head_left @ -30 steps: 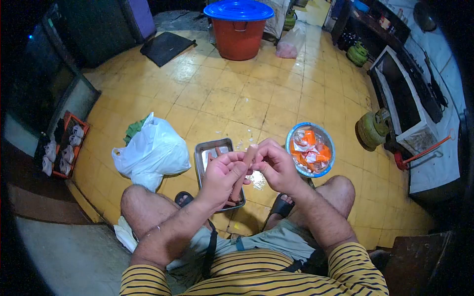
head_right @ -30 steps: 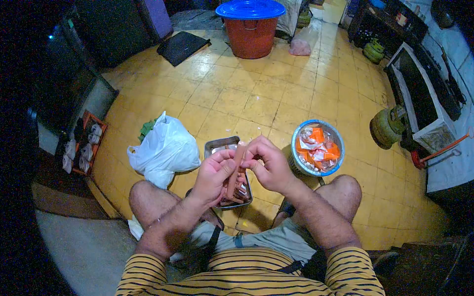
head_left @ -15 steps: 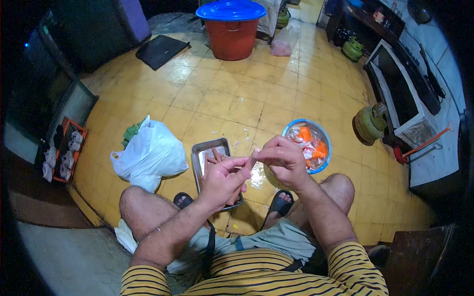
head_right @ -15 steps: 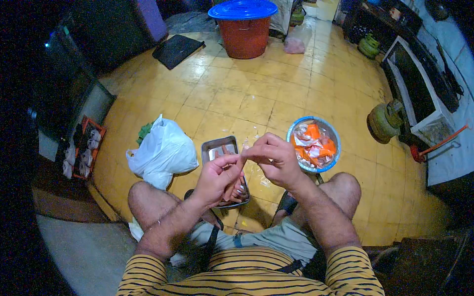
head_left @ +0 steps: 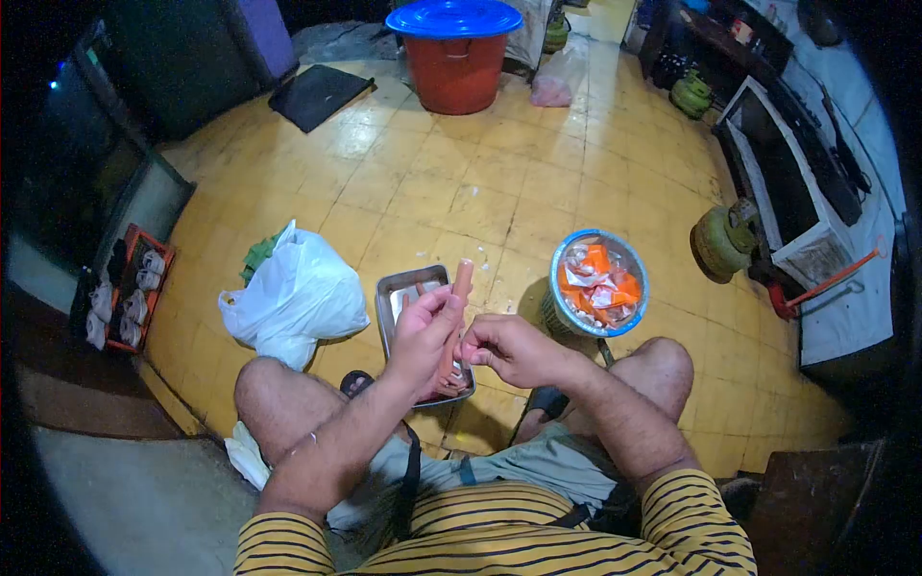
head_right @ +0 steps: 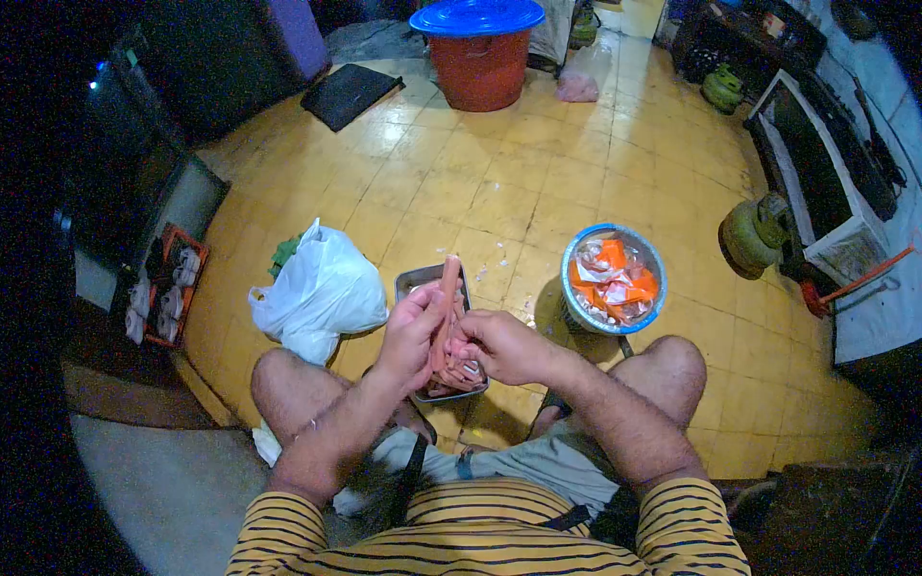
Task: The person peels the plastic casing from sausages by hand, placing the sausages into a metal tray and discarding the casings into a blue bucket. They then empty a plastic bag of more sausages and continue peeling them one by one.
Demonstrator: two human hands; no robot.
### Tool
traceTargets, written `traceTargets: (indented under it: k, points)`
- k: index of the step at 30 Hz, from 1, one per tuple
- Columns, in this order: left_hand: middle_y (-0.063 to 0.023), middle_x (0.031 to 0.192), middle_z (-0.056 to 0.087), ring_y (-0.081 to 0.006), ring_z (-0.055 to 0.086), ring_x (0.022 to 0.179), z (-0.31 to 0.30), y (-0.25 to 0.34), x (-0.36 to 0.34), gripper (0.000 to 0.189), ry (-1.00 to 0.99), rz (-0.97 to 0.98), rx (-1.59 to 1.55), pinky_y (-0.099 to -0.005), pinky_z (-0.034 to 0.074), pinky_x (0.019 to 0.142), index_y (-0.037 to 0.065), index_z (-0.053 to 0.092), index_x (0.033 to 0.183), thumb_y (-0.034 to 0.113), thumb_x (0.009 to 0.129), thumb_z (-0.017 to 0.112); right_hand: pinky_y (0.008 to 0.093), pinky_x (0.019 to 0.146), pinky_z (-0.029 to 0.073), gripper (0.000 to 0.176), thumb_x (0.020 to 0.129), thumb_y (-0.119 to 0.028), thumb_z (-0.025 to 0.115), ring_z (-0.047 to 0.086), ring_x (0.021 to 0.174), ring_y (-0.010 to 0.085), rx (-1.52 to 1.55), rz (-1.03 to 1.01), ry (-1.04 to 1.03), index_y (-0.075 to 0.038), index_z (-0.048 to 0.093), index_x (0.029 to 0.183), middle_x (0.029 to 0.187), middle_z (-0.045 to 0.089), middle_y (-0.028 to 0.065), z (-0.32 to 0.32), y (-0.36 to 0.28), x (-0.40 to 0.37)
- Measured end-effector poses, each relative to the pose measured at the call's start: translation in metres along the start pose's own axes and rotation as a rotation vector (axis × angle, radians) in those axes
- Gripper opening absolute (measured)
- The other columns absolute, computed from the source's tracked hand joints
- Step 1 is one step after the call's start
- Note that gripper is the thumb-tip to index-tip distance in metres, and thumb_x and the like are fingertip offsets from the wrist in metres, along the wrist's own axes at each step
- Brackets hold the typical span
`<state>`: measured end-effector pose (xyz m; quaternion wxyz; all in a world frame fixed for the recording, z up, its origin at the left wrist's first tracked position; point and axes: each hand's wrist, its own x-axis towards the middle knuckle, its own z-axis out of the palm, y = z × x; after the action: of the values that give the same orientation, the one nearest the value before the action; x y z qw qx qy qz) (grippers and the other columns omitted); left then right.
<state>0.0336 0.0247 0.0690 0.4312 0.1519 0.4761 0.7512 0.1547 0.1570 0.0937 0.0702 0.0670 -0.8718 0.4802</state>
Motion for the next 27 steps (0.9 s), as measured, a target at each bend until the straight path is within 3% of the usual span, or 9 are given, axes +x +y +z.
traceTargets:
  k: [4, 9, 12, 15, 20, 22, 23, 25, 27]
  points:
    - [-0.0079, 0.098, 0.06, -0.0207, 0.059, 0.086, -0.018, 0.009, 0.015, 0.027, -0.026, -0.077, -0.186, -0.039, 0.052, 0.081, 0.004, 0.054, 0.107, 0.029, 0.101, 0.045, 0.0349, 0.074, 0.047, 0.006, 0.085, -0.004, 0.063, 0.059, 0.081, 0.023, 0.111, 0.121, -0.263, -0.002, 0.059, 0.087, 0.084, 0.06, 0.0105, -0.009, -0.006, -0.002]
    - [-0.0065, 0.101, 0.058, -0.0233, 0.056, 0.094, -0.021, 0.039, 0.024, 0.026, 0.179, -0.08, -0.414, -0.0461, 0.048, 0.085, 0.011, 0.052, 0.103, 0.035, 0.101, 0.043, 0.0327, 0.081, 0.046, 0.009, 0.087, -0.009, 0.064, 0.058, 0.096, 0.0226, 0.199, 0.013, -0.241, -0.002, 0.058, 0.086, 0.101, 0.062, 0.0114, -0.044, -0.011, -0.008]
    - [-0.0058, 0.105, 0.056, -0.0224, 0.055, 0.096, -0.035, 0.039, 0.037, 0.033, 0.322, -0.061, -0.546, -0.0467, 0.044, 0.093, 0.012, 0.05, 0.108, 0.044, 0.099, 0.046, 0.0403, 0.093, 0.049, 0.006, 0.093, -0.01, 0.057, 0.058, 0.11, 0.0283, 0.686, 0.078, 0.075, -0.005, 0.057, 0.09, 0.12, 0.059, 0.0172, -0.06, -0.005, -0.018]
    - [-0.006, 0.105, 0.054, -0.0214, 0.054, 0.092, -0.067, 0.027, 0.059, 0.031, 0.326, -0.042, -0.506, -0.0482, 0.043, 0.093, 0.013, 0.047, 0.11, 0.041, 0.098, 0.049, 0.0397, 0.083, 0.055, 0.007, 0.096, -0.013, 0.054, 0.064, 0.1, 0.0276, 0.984, 0.079, 0.388, -0.006, 0.055, 0.096, 0.112, 0.062, 0.0183, -0.081, -0.014, -0.026]
    - [-0.0071, 0.102, 0.053, -0.0206, 0.056, 0.086, -0.071, 0.009, 0.066, 0.03, 0.454, 0.037, -0.227, -0.0459, 0.049, 0.079, 0.012, 0.044, 0.115, 0.029, 0.095, 0.058, 0.0312, 0.063, 0.057, 0.008, 0.097, -0.013, 0.053, 0.066, 0.076, 0.0239, 0.594, 0.084, 0.981, -0.006, 0.057, 0.098, 0.088, 0.067, 0.0132, -0.136, 0.038, -0.053]
    - [-0.0067, 0.096, 0.06, -0.0194, 0.06, 0.079, -0.085, -0.012, 0.076, 0.038, 0.49, 0.062, -0.023, -0.0408, 0.053, 0.067, 0.008, 0.045, 0.12, 0.019, 0.091, 0.066, 0.0278, 0.056, 0.053, 0.014, 0.098, -0.014, 0.052, 0.062, 0.063, 0.0157, 0.146, 0.352, 1.096, -0.003, 0.059, 0.092, 0.077, 0.063, 0.0082, -0.152, 0.06, -0.066]
    - [-0.0067, 0.096, 0.06, -0.0194, 0.06, 0.079, -0.09, -0.02, 0.08, 0.038, 0.487, 0.059, -0.02, -0.0408, 0.053, 0.067, 0.008, 0.045, 0.12, 0.019, 0.091, 0.066, 0.0278, 0.056, 0.053, 0.014, 0.098, -0.014, 0.052, 0.062, 0.063, 0.0157, 0.146, 0.355, 1.101, -0.003, 0.059, 0.092, 0.077, 0.063, 0.0082, -0.162, 0.079, -0.073]
    - [-0.007, 0.093, 0.064, -0.0178, 0.062, 0.078, -0.103, -0.036, 0.085, 0.037, 0.47, -0.008, 0.338, -0.0361, 0.054, 0.067, 0.004, 0.052, 0.117, 0.02, 0.088, 0.069, 0.0421, 0.068, 0.054, 0.025, 0.093, -0.023, 0.056, 0.067, 0.074, 0.0251, -0.363, 0.905, 0.799, -0.002, 0.066, 0.102, 0.085, 0.068, 0.0161, -0.169, 0.117, -0.084]
    - [-0.0088, 0.093, 0.067, -0.0168, 0.064, 0.08, -0.127, -0.062, 0.094, 0.037, 0.483, 0.064, 0.448, -0.0327, 0.054, 0.071, 0.0, 0.058, 0.112, 0.021, 0.085, 0.072, 0.0438, 0.072, 0.053, 0.026, 0.091, -0.024, 0.057, 0.067, 0.077, 0.0284, -0.534, 0.899, 0.682, -0.004, 0.067, 0.102, 0.088, 0.069, 0.0172, -0.155, 0.127, -0.085]
